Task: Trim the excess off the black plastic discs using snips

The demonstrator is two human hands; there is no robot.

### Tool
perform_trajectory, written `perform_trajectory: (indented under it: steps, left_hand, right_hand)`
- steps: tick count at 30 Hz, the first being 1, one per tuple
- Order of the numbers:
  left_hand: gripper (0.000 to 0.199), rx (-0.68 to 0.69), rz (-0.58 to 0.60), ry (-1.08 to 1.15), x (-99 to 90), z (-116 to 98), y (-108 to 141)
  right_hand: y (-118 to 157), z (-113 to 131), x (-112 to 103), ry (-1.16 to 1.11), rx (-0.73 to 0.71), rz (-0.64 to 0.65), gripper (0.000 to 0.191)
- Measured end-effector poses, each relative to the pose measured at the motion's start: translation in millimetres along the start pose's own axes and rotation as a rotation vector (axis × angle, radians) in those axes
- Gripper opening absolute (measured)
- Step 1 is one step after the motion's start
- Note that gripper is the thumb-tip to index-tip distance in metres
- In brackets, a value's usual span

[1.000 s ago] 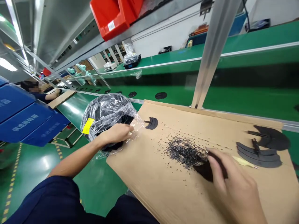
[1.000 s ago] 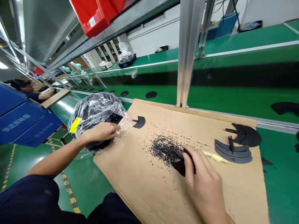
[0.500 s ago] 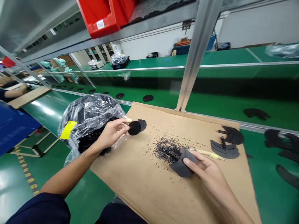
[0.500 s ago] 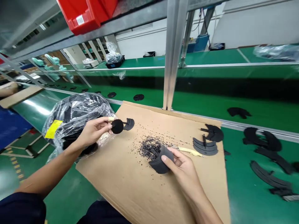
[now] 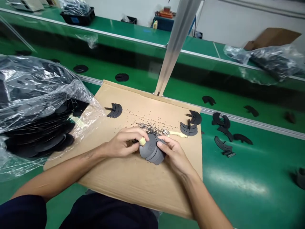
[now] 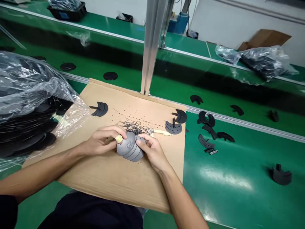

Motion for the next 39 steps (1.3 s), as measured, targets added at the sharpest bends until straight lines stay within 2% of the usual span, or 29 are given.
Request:
perform_trajectory:
  steps: [4, 8, 13, 22, 29, 31, 33, 35, 37, 39]
  left_hand:
    - [0.021, 0.036, 0.018, -0.025, 1.8, -2, 1]
    - [0.022, 0.1, -0.024, -0.028, 1.6, -8, 0]
    - [0.022, 0.115, -0.049, -0.051, 1.3, -9, 4]
    - [0.022, 0.137, -0.019, -0.087, 6.7, -7, 7]
    - [0.028, 0.123, 0.026, -0.092, 11.9, -6, 10]
    - [0.03, 0.051, -0.03, -0.12, 6.4, -1, 11]
    - [0.024, -0.067, -0.157, -0.147, -7.8, 9, 10]
    - [0.011, -0.25, -0.242, -0.114, -18.3, 26, 13]
    - [0.03, -0.529, -0.165, 0.033, -8.6, 50, 20]
    - [0.055, -0.825, 0.022, 0.261, 18.3, 66, 36]
  right_hand:
    - [-2, -3, -3, 0.026, 0.011, -0.029, 0.037]
    - [-4, -2, -5, 0.048, -0.002, -0.059, 0.038]
    - [-5, -3, -8, 0.083, -0.019, -0.081, 0.038]
    - [-5, -2, -8, 0.066, -0.02, -0.069, 0.034]
    - [-4, 2, -8, 0.142, -0.089, -0.077, 0.032]
    - [0, 14, -13, 0.235, -0.235, -0.153, 0.025]
    - [10, 37, -17, 0.383, -0.494, -0.271, 0.015]
    - [29, 58, -13, 0.543, -0.793, -0.35, 0.013]
    - [47, 69, -2, 0.671, -1.046, -0.352, 0.024]
    - [61, 72, 9, 0.769, -1.231, -0.312, 0.034]
Point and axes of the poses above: each hand's wrist, its own y-axis away from the middle knuckle, its own x-axis out of the palm, z = x × y, the point moved 10 cm from there along -y, towards the middle knuckle, and after that the axes turned 14 degrees about -z, right-handed, at the moved point
